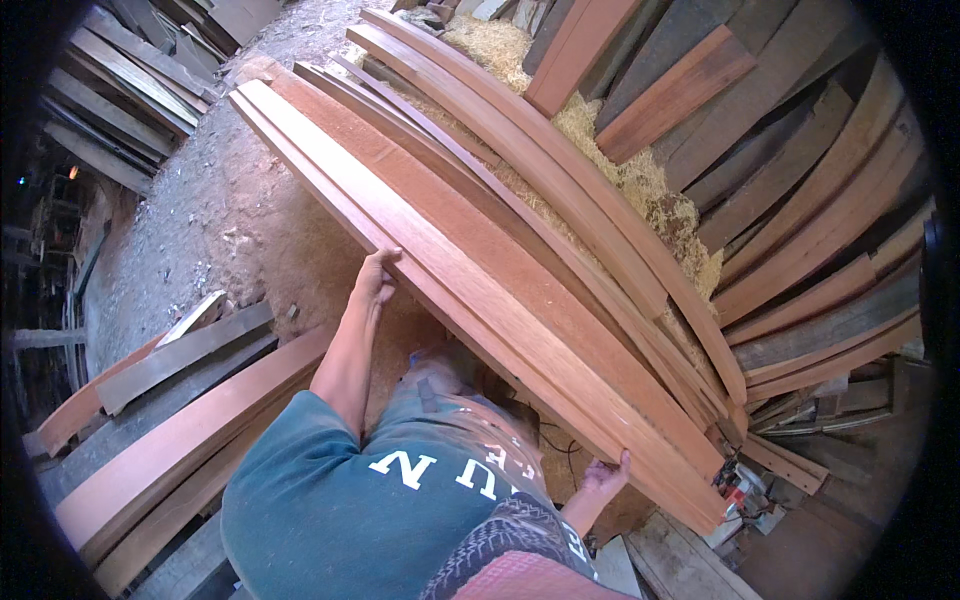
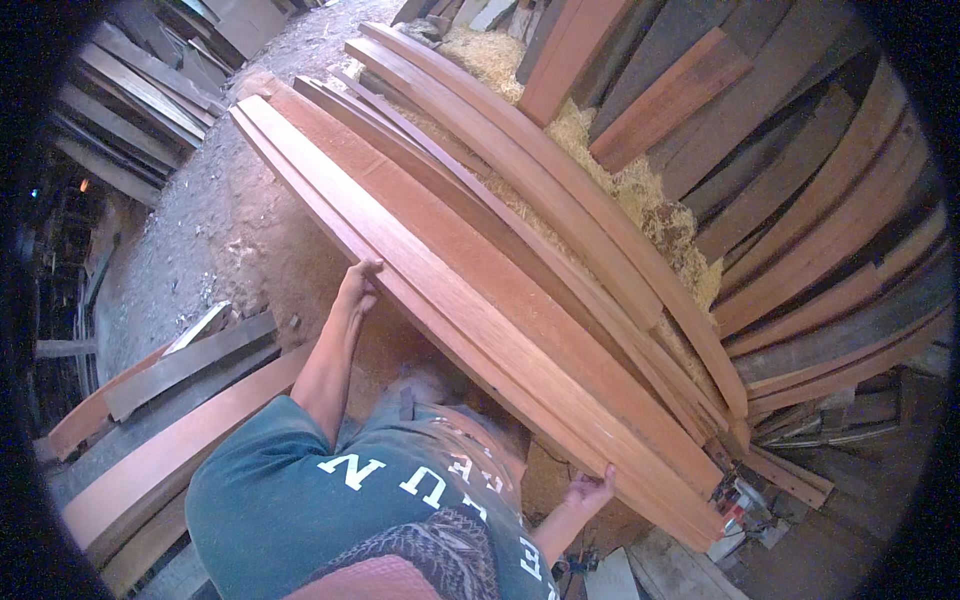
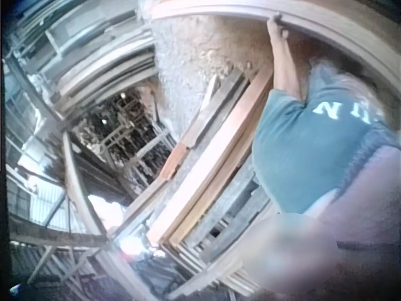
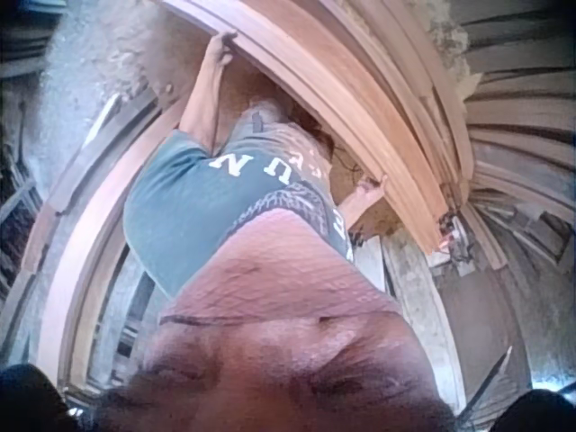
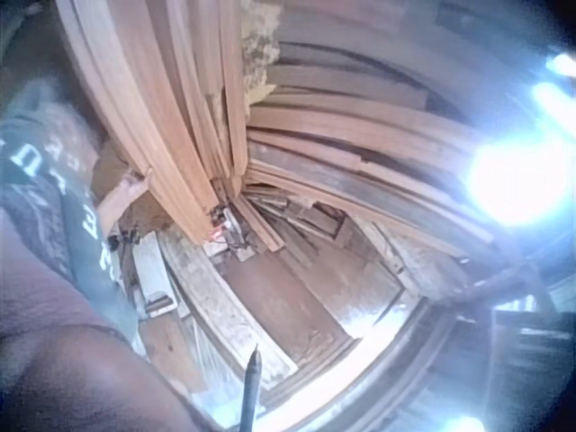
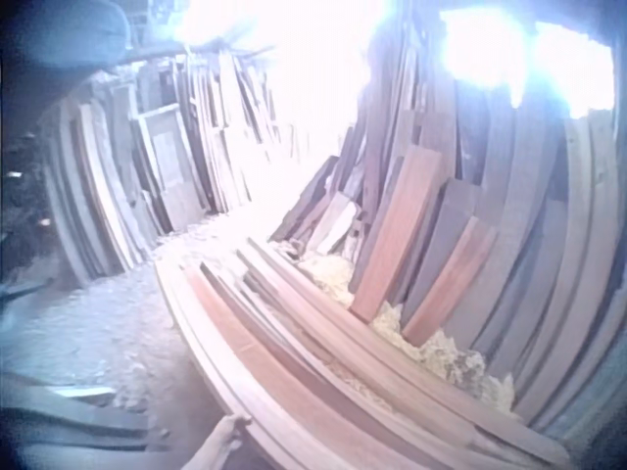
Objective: The person moves wooden boards from a large stack, selects a specific piece of lumber, and uses a circular saw to cut through the wood.
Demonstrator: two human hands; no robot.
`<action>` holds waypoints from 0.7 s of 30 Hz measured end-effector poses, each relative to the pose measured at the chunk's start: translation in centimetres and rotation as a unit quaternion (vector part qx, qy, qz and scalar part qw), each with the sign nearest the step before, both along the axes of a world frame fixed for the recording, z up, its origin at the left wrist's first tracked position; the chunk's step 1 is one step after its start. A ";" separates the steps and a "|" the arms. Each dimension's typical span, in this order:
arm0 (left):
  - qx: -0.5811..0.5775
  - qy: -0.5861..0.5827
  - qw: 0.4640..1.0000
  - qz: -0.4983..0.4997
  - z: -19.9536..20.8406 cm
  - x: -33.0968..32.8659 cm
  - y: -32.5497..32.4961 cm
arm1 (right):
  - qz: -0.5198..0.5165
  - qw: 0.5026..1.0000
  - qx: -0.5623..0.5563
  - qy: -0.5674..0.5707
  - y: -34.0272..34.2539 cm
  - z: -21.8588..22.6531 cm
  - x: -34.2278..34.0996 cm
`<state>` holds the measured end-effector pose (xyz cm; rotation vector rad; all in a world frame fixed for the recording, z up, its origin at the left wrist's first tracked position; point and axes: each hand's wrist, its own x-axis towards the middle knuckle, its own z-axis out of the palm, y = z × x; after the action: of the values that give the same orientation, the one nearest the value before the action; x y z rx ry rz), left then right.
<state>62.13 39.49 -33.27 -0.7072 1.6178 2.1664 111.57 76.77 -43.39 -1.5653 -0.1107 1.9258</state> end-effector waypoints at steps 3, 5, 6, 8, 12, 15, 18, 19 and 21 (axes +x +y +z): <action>0.034 0.017 0.999 -0.007 3.1 4.2 1.8 | -0.017 0.998 0.062 0.016 2.2 4.9 3.2; 0.078 0.038 0.996 0.006 5.1 7.9 3.7 | -0.025 0.990 0.138 -0.007 4.6 7.8 4.9; 0.110 0.052 0.992 0.024 5.8 9.9 4.7 | -0.018 0.988 0.152 0.004 6.0 9.4 6.0; 0.245 0.091 0.965 0.012 6.7 13.8 6.1 | -0.015 0.976 0.214 -0.023 8.4 12.9 8.6; 0.237 0.053 0.959 0.149 5.3 18.6 8.4 | 0.017 0.933 0.358 -0.024 12.7 17.6 9.4; 0.218 0.026 0.954 0.207 2.9 22.4 8.4 | 0.047 0.920 0.389 0.014 16.1 22.2 9.4; 0.247 0.004 0.945 0.214 1.3 23.9 7.4 | 0.042 0.900 0.435 -0.003 17.8 24.5 6.8; 0.259 -0.022 0.937 0.234 0.9 24.5 7.2 | 0.068 0.887 0.456 0.028 19.5 26.1 6.1; 0.279 -0.046 0.926 0.251 0.1 25.3 6.5 | 0.117 0.855 0.497 0.095 20.9 28.8 4.2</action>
<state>87.45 46.00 -33.18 -1.0901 0.7367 2.7118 115.79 97.71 -14.64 -0.6670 -1.0666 1.7014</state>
